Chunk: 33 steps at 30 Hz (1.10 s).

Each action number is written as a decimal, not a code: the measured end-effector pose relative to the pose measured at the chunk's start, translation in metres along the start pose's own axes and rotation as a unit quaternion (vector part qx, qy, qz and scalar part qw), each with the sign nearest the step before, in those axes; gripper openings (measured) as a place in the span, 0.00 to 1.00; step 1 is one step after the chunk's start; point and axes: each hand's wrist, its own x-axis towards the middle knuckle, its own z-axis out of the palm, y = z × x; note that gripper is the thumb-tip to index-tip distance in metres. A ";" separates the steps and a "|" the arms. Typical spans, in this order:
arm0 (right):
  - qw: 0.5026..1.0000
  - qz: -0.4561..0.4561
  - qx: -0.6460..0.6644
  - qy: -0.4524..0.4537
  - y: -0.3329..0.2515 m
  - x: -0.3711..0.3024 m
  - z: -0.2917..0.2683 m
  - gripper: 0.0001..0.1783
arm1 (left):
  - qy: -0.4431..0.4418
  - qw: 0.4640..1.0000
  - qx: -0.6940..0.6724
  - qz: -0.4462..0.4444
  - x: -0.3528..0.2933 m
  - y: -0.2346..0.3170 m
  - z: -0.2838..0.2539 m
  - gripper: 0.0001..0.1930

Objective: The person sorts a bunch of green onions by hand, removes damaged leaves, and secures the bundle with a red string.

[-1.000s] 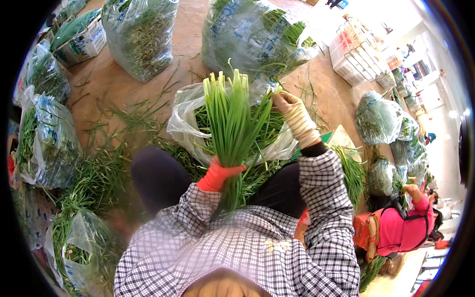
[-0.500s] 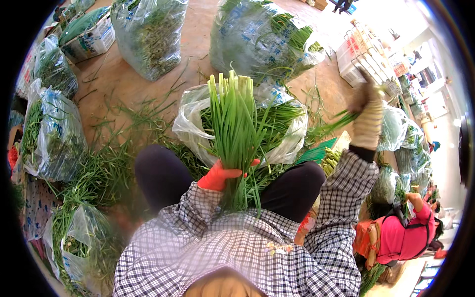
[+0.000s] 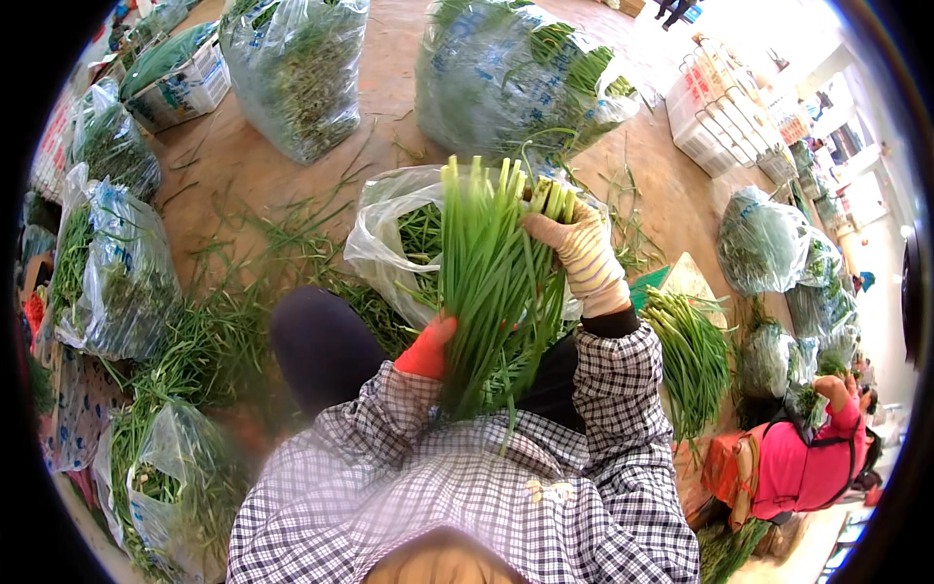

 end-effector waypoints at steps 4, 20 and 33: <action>0.996 0.028 0.073 -0.034 0.030 0.012 -0.026 0.17 | -0.028 1.000 0.000 0.009 -0.009 0.007 0.019 0.34; 0.966 0.084 0.238 0.057 0.061 0.022 -0.011 0.13 | -0.012 0.978 0.208 0.025 0.004 0.008 0.016 0.36; 0.957 0.020 0.286 0.038 0.070 0.022 -0.001 0.13 | -0.035 0.988 0.139 -0.053 0.001 0.008 0.025 0.31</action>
